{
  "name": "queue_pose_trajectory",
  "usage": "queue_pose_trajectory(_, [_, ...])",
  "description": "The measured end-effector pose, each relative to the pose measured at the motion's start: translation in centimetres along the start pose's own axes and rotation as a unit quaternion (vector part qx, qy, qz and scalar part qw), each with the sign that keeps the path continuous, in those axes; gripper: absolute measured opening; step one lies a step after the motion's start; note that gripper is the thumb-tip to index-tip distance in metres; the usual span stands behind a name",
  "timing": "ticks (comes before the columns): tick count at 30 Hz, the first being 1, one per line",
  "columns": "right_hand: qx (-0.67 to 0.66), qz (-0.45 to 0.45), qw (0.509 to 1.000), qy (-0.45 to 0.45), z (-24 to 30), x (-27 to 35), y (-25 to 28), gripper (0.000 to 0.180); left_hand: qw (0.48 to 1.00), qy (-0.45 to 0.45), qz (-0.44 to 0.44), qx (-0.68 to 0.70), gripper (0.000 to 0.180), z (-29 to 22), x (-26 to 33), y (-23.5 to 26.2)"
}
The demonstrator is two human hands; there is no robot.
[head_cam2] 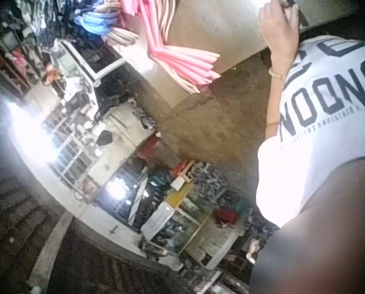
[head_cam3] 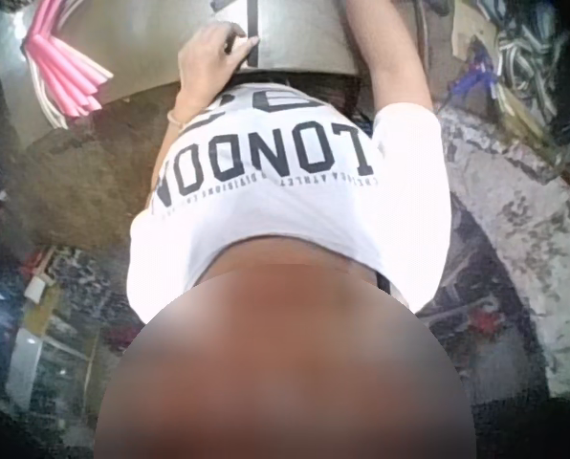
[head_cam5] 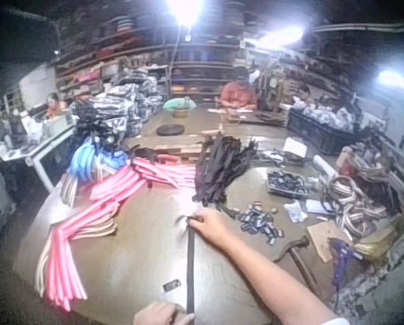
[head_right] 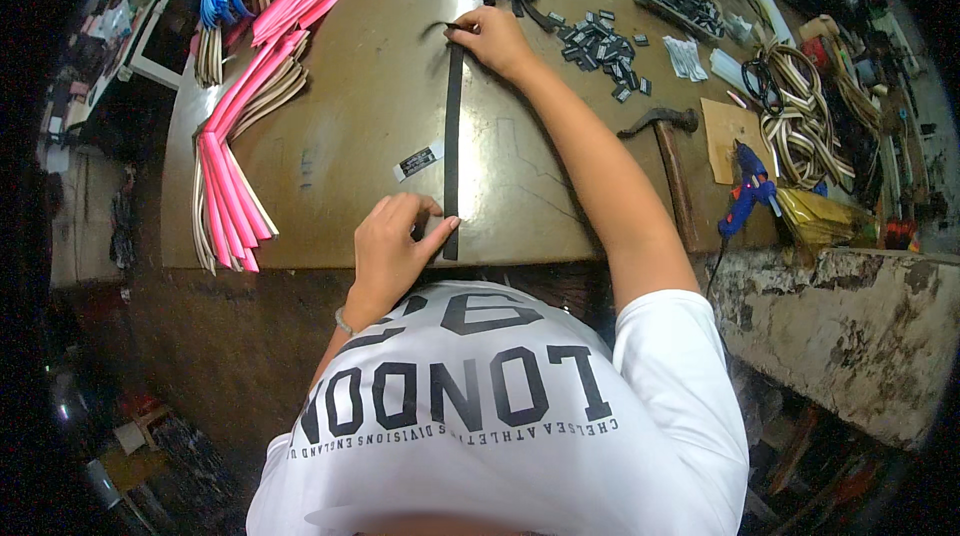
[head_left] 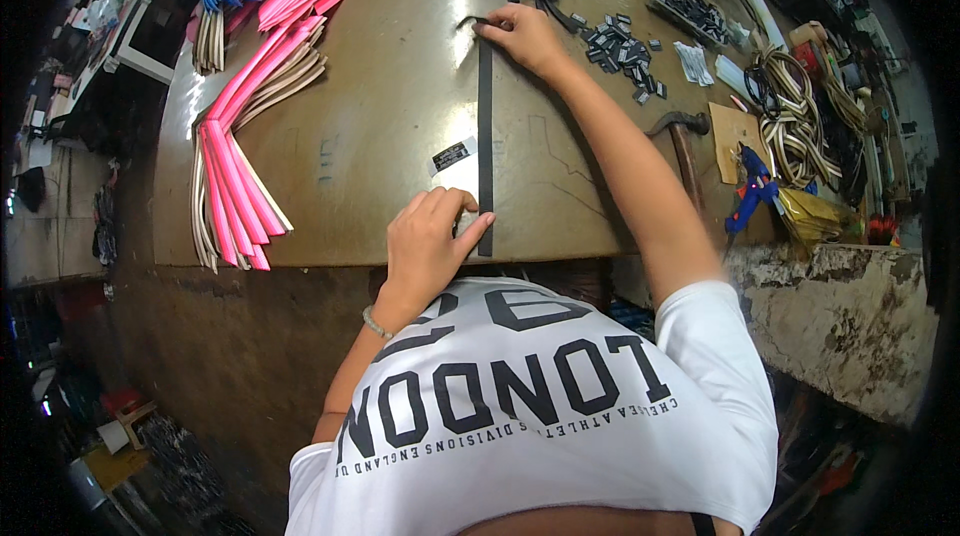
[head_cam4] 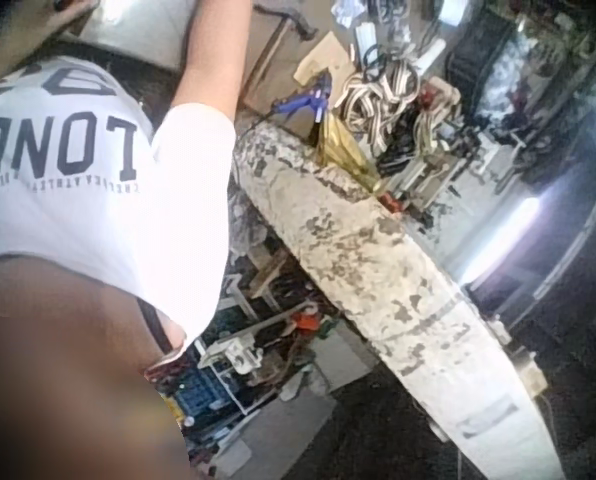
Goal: The person repeatedly applies hot glue to pink and black straps, folds them into V-shapes, and secures small metal buckles with a hammer. The process is repeated multiple times on a cluttered workbench.
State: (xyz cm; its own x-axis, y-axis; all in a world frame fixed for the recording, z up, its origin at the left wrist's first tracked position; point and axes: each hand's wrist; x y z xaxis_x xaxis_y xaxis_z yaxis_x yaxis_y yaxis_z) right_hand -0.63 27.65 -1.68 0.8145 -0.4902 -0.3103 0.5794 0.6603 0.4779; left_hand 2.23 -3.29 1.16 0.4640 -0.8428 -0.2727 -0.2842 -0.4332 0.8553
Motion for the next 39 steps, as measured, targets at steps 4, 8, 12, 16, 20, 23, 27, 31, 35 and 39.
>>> queue_pose_trajectory(4, [0.030, -0.054, 0.998, 0.022, -0.9, 0.6, -0.7, 0.030, 0.994, -0.033, -0.024, -0.098, 0.029, 1.2, -1.1, 0.4])
queue_pose_trajectory(8, [0.014, -0.051, 0.999, -0.009, -1.5, 0.5, 0.0, 0.036, 0.984, 0.013, -0.064, -0.168, 0.030, 3.1, -1.6, 1.3])
queue_pose_trajectory(12, [-0.040, -0.067, 0.995, -0.055, -0.4, 0.5, -0.3, 0.051, 0.996, 0.002, -0.067, -0.064, 0.032, 3.1, -0.9, 1.5])
queue_pose_trajectory(16, [-0.025, -0.127, 0.988, -0.086, 3.5, 5.4, 1.7, 0.061, 0.994, -0.091, 0.054, -0.028, 0.045, 2.3, -0.4, 1.7])
queue_pose_trajectory(20, [0.010, -0.121, 0.990, -0.068, 6.3, 18.4, 9.9, 0.034, 0.991, -0.108, 0.069, -0.045, 0.049, 2.4, -0.7, 1.8])
queue_pose_trajectory(23, [0.157, -0.440, 0.868, -0.166, 5.0, 28.0, 16.2, 0.039, 0.992, -0.100, 0.069, -0.034, 0.050, 2.5, -0.7, 1.6])
queue_pose_trajectory(27, [0.248, -0.560, 0.752, -0.244, 1.6, 34.0, 21.1, 0.073, 0.992, -0.103, 0.071, -0.034, 0.050, 2.4, -0.5, 1.5])
queue_pose_trajectory(31, [0.098, -0.413, 0.870, -0.252, 1.5, 30.0, 22.3, 0.063, 0.992, -0.101, 0.074, -0.029, 0.049, 2.3, -0.7, 1.7])
queue_pose_trajectory(35, [0.049, -0.385, 0.905, -0.172, 6.9, 23.7, 18.0, 0.031, 0.993, -0.092, 0.074, -0.033, 0.049, 2.3, -0.7, 1.7])
queue_pose_trajectory(39, [-0.043, -0.028, 0.982, -0.180, 11.8, 19.3, 10.4, 0.034, 0.992, -0.095, 0.070, -0.034, 0.049, 2.4, -0.7, 1.7])
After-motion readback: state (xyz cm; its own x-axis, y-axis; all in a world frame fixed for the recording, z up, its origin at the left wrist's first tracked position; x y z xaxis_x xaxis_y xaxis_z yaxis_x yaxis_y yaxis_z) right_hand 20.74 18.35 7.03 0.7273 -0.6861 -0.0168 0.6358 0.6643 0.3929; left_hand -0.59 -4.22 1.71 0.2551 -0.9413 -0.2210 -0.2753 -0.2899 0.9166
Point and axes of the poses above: each hand's wrist, its own x-axis away from the middle knuckle, its own y-axis out of the back of the hand, z = x × y, and after that the axes turned 10 degrees about -x, right-handed
